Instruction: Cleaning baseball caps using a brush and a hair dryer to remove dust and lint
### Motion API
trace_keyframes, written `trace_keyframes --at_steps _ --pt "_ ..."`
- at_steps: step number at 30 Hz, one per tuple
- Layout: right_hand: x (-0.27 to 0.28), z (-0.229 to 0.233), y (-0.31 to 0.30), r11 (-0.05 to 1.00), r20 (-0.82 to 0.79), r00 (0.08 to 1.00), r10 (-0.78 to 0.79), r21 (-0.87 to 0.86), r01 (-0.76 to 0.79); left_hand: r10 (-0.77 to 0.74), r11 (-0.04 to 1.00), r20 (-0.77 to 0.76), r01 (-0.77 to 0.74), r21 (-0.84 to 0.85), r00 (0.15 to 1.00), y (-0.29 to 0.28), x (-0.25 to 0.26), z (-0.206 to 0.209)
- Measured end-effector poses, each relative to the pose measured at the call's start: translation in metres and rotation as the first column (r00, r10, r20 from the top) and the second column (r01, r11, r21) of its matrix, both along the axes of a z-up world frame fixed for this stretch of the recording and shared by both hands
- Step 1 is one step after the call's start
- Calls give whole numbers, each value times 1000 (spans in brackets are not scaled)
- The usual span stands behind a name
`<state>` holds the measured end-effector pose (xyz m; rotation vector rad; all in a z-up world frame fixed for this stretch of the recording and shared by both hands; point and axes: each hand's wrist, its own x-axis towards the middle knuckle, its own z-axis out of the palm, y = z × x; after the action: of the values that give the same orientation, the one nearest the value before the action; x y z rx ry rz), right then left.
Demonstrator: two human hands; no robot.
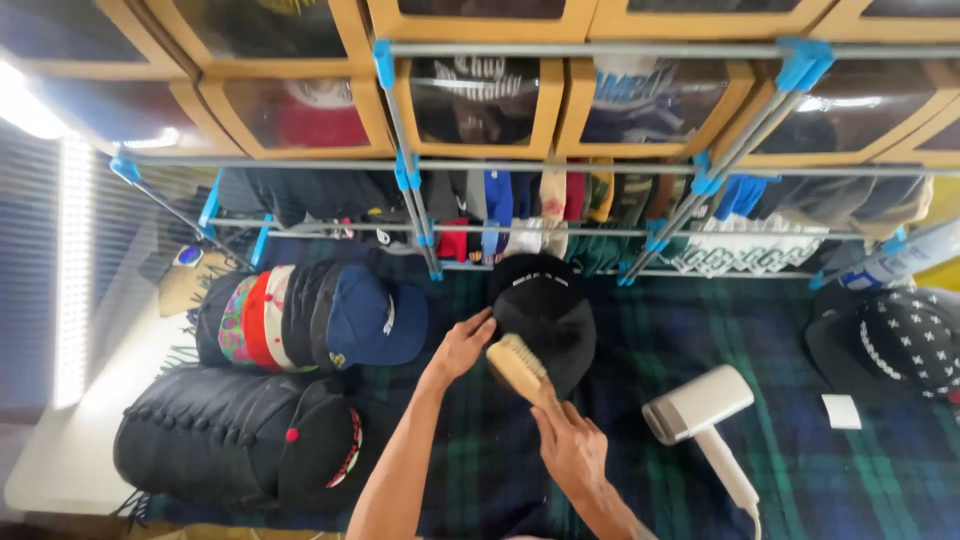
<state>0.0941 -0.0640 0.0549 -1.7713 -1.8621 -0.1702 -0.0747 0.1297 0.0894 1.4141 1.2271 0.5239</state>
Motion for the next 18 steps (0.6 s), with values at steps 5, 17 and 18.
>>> trace_keyframes --at_steps 5,17,18 --pt "-27 -74 -18 854 62 997 -38 -517 65 -151 983 -320 106 -153 935 -3 -10 37" --pt "-76 -34 9 981 230 971 -60 -168 100 -248 968 -441 199 -154 863 10 -3 54" --pt "-66 -41 8 980 227 972 -64 -171 104 -253 966 -444 204 -157 859 10 -4 52"
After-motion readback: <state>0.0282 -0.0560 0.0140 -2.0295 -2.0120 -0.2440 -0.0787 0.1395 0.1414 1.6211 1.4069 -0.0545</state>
